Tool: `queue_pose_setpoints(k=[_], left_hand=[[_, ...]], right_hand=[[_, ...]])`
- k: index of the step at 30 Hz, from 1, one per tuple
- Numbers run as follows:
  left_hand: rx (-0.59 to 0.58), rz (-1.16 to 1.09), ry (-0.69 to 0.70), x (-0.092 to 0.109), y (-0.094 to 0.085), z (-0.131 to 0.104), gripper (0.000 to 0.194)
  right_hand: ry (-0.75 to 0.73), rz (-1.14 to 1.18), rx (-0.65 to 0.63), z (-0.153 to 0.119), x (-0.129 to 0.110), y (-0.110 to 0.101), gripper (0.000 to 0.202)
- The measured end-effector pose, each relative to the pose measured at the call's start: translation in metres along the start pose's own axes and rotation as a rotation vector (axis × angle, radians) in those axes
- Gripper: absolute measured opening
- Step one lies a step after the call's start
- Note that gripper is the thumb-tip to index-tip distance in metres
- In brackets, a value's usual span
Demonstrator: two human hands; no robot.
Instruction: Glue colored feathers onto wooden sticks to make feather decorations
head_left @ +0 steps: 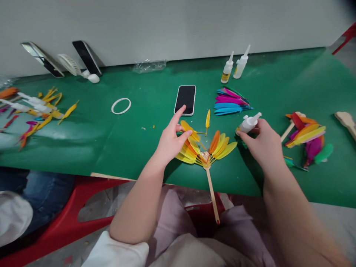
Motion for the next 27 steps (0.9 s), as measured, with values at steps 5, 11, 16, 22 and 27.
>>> queue_pose_setpoints(k=[5, 11, 16, 22, 27], left_hand=[[-0.062, 0.064, 0.007, 0.004, 0.006, 0.0, 0.064], [-0.059, 0.068, -0.011, 0.006, 0.01, 0.0, 0.066], [-0.039, 0.131, -0.047, 0.005, 0.012, 0.0, 0.063], [-0.095, 0.146, -0.006, 0.007, 0.02, 0.0, 0.059], [-0.091, 0.141, -0.002, 0.007, 0.02, 0.0, 0.055]], right_hand=[[0.018, -0.047, -0.02, 0.001, 0.004, 0.004, 0.049], [-0.12, 0.024, 0.064, -0.003, -0.008, -0.012, 0.079], [-0.025, -0.215, -0.041, -0.028, -0.017, -0.053, 0.062], [-0.228, -0.194, -0.261, -0.058, -0.051, -0.045, 0.04], [-0.352, -0.214, -0.539, -0.086, -0.071, 0.008, 0.03]])
Point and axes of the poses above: each hand's wrist, its own z-axis towards the middle knuckle, its own y-axis out of the palm, x = y × z, the point moved 7 cm from there along z, towards the middle knuckle, and after that the axes turned 1 degree about -x, right-handed, at the moved point
